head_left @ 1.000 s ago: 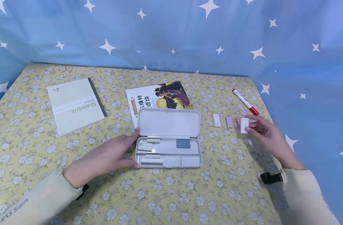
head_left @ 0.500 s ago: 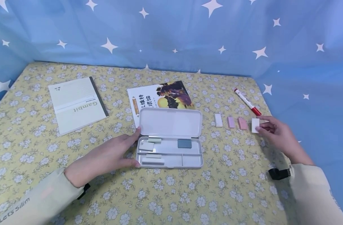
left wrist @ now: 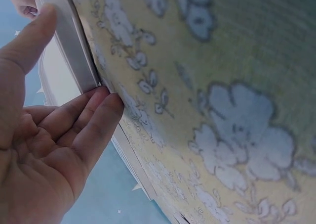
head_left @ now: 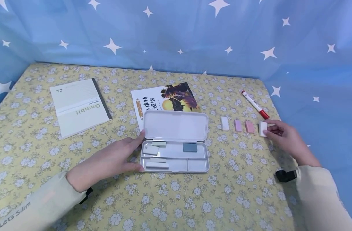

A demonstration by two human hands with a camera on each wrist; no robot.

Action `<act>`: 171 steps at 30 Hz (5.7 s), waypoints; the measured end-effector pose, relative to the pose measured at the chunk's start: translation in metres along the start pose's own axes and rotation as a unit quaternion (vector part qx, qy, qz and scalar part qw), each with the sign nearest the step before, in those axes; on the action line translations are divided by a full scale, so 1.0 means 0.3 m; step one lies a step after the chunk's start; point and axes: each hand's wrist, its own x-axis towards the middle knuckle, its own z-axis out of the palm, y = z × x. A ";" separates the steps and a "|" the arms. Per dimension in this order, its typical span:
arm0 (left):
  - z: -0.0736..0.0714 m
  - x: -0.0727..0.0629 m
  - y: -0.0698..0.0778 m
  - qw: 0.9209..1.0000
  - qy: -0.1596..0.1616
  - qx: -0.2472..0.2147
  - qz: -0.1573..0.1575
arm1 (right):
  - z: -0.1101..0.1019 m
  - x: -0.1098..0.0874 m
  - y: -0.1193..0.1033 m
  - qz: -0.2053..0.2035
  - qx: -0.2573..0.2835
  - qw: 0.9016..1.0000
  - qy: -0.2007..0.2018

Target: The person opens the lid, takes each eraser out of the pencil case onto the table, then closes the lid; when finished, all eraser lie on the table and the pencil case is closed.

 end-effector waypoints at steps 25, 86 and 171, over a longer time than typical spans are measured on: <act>-0.001 -0.002 0.001 1.000 0.000 -0.003 0.001 | -0.025 0.026 -0.005 0.029 -0.005 0.998 -0.060; 0.004 0.000 -0.011 1.000 0.014 0.004 0.017 | 0.380 -0.081 -0.687 -0.336 -0.153 0.924 -0.094; 0.011 -0.001 -0.004 1.000 0.009 -0.001 0.002 | 0.284 -0.108 -0.573 -0.245 -0.015 0.962 -0.117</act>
